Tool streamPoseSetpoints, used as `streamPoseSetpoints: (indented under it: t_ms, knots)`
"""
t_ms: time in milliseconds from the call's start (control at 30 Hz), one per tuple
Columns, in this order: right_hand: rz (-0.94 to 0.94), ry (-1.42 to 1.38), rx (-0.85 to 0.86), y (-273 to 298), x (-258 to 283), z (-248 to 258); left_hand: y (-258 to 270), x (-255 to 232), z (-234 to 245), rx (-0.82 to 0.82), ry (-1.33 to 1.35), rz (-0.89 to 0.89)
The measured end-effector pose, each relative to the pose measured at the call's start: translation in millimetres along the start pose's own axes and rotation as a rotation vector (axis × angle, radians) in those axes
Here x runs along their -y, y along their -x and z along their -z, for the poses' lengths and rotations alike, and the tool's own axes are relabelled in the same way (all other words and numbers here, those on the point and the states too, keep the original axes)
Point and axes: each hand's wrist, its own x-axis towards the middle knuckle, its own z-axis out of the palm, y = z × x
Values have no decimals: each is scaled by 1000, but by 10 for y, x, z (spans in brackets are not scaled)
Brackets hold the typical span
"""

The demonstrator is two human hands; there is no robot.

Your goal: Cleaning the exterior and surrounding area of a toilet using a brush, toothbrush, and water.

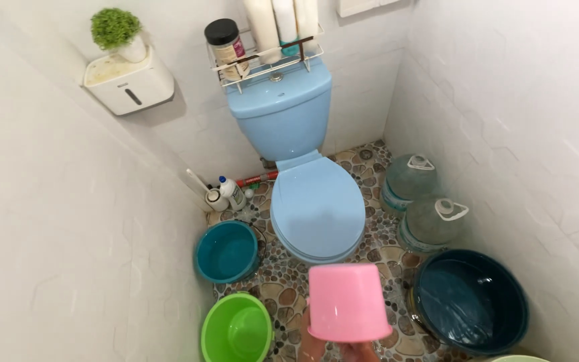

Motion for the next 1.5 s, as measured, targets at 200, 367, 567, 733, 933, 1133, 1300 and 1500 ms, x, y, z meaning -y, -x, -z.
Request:
streamPoseSetpoints:
  t_ms: [200, 367, 567, 733, 933, 1133, 1300, 1500]
  knots:
    - [-25, 212, -2, -1388, -353, 265, -354, -278, -36, -145, -401, -68]
    - [194, 752, -132, -939, 224, 70, -451, -418, -288, -238, -362, -8]
    - [537, 831, 24, -821, 253, 455, -175, -291, -886, -58, -245, 355]
    - [90, 469, -90, -87, 594, 1090, 458, -7, -1595, 310, -315, 790]
    - [-70, 662, -531, 103, 555, 3082, 1676, 250, -2260, 462, -405, 780]
    - [12, 970, -567, -177, 607, 4284, 2632, -57, -2609, 431, -193, 1212]
    - [305, 1392, -241, 345, 284, 3766, 3013, 108, -2612, 312, 0, 1197]
    - [863, 1877, 669, 1220, 150, 2463, 2713, 117, -1723, -34, -225, 845]
